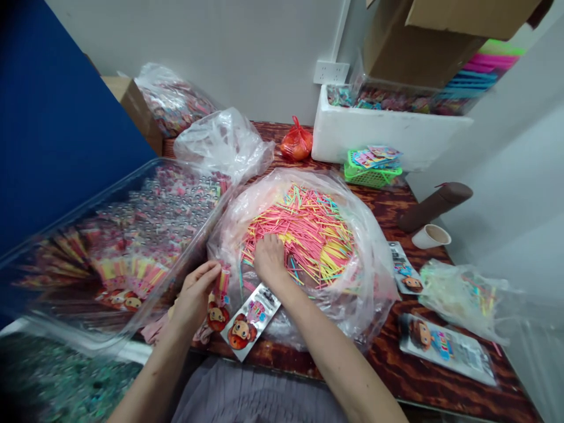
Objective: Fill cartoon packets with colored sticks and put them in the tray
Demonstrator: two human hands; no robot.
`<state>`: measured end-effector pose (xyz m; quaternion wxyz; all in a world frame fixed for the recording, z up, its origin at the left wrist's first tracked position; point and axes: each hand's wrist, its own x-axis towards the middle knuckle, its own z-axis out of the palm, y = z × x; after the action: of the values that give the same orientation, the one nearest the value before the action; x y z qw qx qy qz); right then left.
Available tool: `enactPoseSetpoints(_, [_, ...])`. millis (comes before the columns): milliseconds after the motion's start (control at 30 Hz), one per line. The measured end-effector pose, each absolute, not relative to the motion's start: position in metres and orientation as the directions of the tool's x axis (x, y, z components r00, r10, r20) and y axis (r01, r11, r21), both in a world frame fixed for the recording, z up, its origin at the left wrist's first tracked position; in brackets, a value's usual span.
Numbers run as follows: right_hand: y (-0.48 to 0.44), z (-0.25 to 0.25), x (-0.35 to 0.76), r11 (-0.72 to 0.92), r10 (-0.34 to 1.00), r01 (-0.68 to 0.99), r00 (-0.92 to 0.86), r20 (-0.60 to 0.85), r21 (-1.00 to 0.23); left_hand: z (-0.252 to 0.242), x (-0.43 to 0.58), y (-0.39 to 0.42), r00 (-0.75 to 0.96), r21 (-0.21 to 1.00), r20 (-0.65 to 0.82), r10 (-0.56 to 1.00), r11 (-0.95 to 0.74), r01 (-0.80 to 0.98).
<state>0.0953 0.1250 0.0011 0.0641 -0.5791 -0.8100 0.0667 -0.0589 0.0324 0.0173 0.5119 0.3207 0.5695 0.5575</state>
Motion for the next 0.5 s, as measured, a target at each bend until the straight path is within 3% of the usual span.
enactPoseSetpoints(133, [0.130,0.006,0.088,0.369,0.928,0.920,-0.373,-0.004,-0.135,0.004,-0.060,0.044,-0.338,0.979,-0.200,0.919,0.176,-0.101])
enactPoseSetpoints(300, [0.134,0.013,0.076,0.375,0.924,0.924,-0.379,-0.045,-0.075,0.001,-0.058,0.064,-0.370,0.983,-0.029,0.929,0.095,0.160])
enactPoseSetpoints(500, [0.134,0.009,0.066,0.325,0.945,0.944,-0.326,-0.023,-0.062,-0.016,-0.062,0.093,-0.381,0.854,0.170,0.909,0.058,0.518])
